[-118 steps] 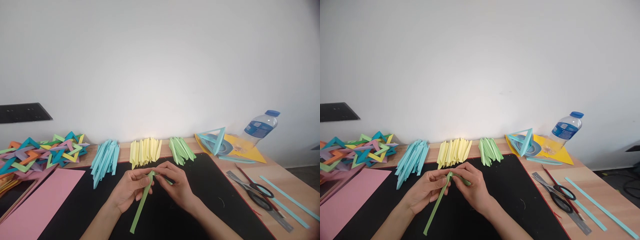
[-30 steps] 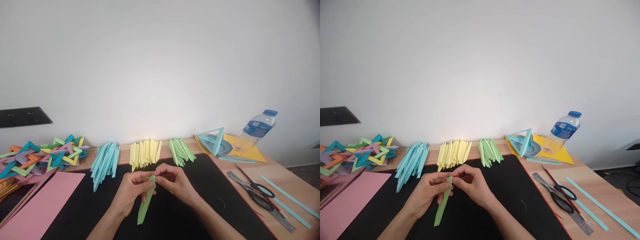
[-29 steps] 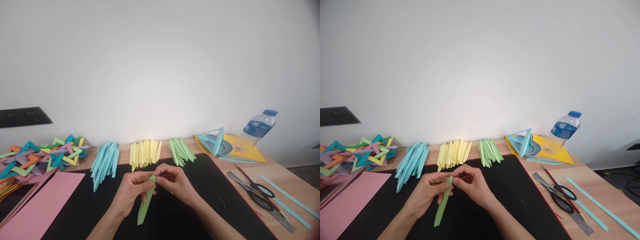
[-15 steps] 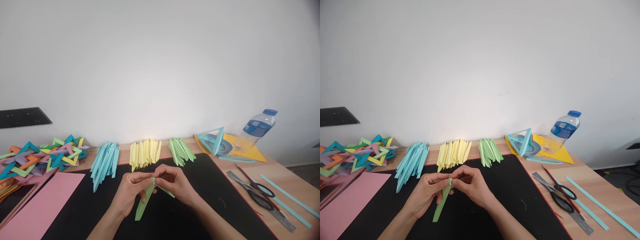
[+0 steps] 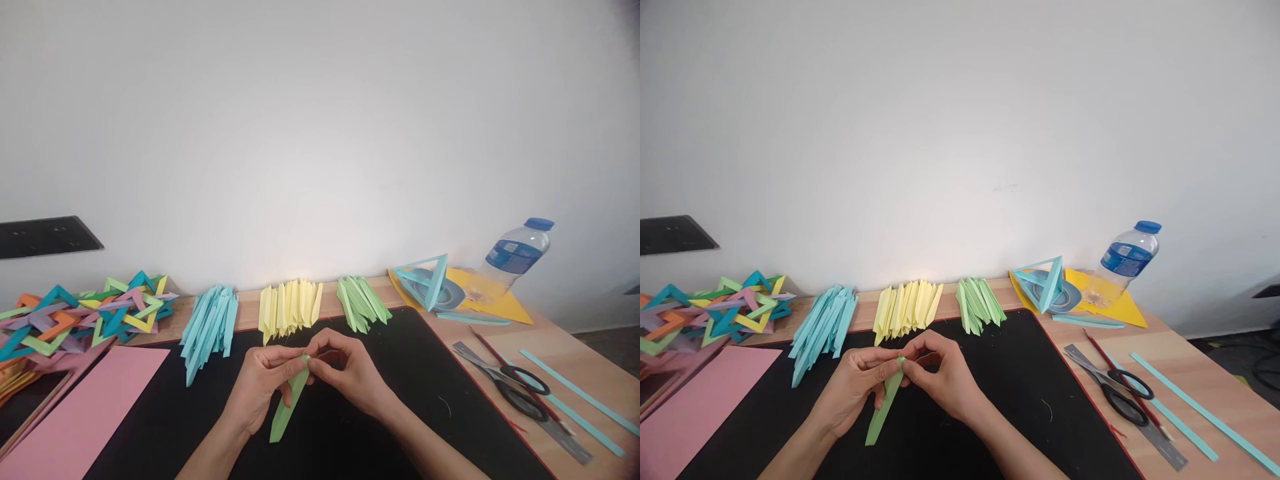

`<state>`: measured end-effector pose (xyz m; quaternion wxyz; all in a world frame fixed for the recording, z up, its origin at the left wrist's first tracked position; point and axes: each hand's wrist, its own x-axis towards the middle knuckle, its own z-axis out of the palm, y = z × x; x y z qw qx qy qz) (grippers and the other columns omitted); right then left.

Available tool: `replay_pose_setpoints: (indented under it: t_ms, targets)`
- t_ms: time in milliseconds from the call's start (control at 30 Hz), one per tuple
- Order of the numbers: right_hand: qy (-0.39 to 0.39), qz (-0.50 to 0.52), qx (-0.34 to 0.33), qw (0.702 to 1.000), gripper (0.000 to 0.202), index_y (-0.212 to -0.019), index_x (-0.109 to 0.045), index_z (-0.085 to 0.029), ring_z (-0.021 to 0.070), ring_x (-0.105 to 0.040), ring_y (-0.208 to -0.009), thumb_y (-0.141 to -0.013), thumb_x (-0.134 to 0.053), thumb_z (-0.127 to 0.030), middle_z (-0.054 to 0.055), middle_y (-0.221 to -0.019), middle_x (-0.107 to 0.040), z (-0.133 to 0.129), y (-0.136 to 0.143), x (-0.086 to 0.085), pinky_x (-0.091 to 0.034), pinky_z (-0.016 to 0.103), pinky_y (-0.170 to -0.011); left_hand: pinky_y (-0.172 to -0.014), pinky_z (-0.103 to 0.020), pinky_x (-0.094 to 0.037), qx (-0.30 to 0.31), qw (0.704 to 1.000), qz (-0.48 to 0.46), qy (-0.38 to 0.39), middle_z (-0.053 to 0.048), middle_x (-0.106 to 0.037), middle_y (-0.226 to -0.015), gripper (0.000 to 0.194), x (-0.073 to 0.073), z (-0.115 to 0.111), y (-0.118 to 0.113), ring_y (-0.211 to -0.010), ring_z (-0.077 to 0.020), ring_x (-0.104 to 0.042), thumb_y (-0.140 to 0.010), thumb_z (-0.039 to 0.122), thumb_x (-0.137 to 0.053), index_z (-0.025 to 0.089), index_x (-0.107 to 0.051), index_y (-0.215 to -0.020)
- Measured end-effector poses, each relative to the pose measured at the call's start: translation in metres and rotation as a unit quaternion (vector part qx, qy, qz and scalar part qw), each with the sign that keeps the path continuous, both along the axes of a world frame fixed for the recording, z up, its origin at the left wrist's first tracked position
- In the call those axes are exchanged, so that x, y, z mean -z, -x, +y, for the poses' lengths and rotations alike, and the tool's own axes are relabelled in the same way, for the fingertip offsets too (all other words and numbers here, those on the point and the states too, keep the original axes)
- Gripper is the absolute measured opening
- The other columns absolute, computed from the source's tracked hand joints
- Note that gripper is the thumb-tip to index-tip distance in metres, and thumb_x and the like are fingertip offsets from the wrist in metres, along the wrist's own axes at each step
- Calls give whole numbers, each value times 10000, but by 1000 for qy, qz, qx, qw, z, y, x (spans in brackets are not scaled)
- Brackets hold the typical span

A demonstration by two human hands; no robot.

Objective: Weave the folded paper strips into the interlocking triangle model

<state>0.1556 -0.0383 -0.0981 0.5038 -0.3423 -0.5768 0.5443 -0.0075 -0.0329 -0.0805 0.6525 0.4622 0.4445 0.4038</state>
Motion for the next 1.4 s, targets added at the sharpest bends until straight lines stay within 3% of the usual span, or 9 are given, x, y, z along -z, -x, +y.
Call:
replay_pose_setpoints:
  t_ms: [167,333,467,667,767,900,1067,1233,1400]
  targets:
    - [4,-1,10,1000,121,-814,-600,-145,137,-640,-605,-781,-658,-246,9,-754,-596,0,1,1,-509,284,-627,-307,-124,-402,-7,1000,-7,9,-91,-709,-581,346,2,1,0,-546,-166,-656,-609,300,-820,110,-763,-891]
    - [37,52,-35,997,168,-825,-635,-139,148,-634,-657,-757,-694,-281,22,-793,-598,2,-2,2,-513,310,-662,-272,-91,-325,-2,999,-7,31,-114,-722,-590,375,3,2,1,-545,-177,-677,-608,313,-821,109,-756,-916]
    - [49,92,-61,993,183,-810,-644,-135,139,-626,-661,-731,-724,-280,15,-787,-586,3,-4,1,-507,302,-662,-281,-94,-337,1,1000,-4,20,-123,-732,-623,364,2,1,1,-496,-143,-649,-622,321,-811,112,-756,-916]
    - [2,10,0,1000,114,-804,-622,-139,131,-629,-619,-774,-674,-236,9,-759,-588,1,-1,3,-498,281,-625,-295,-115,-367,10,1000,2,1,-90,-708,-574,347,2,1,0,-342,-51,-495,-638,331,-798,104,-761,-898]
    - [-24,-6,26,999,82,-796,-625,-140,128,-627,-610,-778,-659,-212,10,-774,-582,1,0,3,-503,279,-615,-292,-118,-364,1,1000,2,-4,-81,-702,-567,335,2,1,-1,-365,-65,-511,-629,330,-803,109,-765,-878]
    - [-7,26,-16,1000,93,-820,-650,-148,134,-634,-646,-786,-656,-235,20,-825,-577,3,-4,3,-509,290,-640,-300,-117,-365,-9,1000,5,-6,-97,-715,-606,342,4,0,-1,-486,-128,-609,-632,333,-800,116,-760,-893]
    - [1,45,-36,998,105,-817,-661,-156,138,-640,-658,-771,-679,-248,18,-843,-569,5,-6,3,-515,296,-650,-274,-106,-286,-5,1000,26,3,-87,-721,-604,330,2,0,-1,-296,-24,-441,-650,339,-790,120,-759,-895]
    - [-13,11,6,1000,83,-802,-648,-156,127,-632,-626,-774,-676,-229,8,-798,-577,5,-3,6,-504,272,-620,-281,-117,-293,-14,999,35,-13,-86,-720,-596,333,0,0,-2,-285,-19,-418,-628,352,-801,116,-764,-859]
    - [6,69,-52,996,131,-821,-674,-152,136,-637,-653,-772,-688,-272,18,-822,-580,7,-5,7,-516,291,-648,-293,-126,-313,-6,1000,25,-12,-95,-724,-618,359,1,-1,-1,-334,-48,-469,-629,375,-795,119,-761,-879]
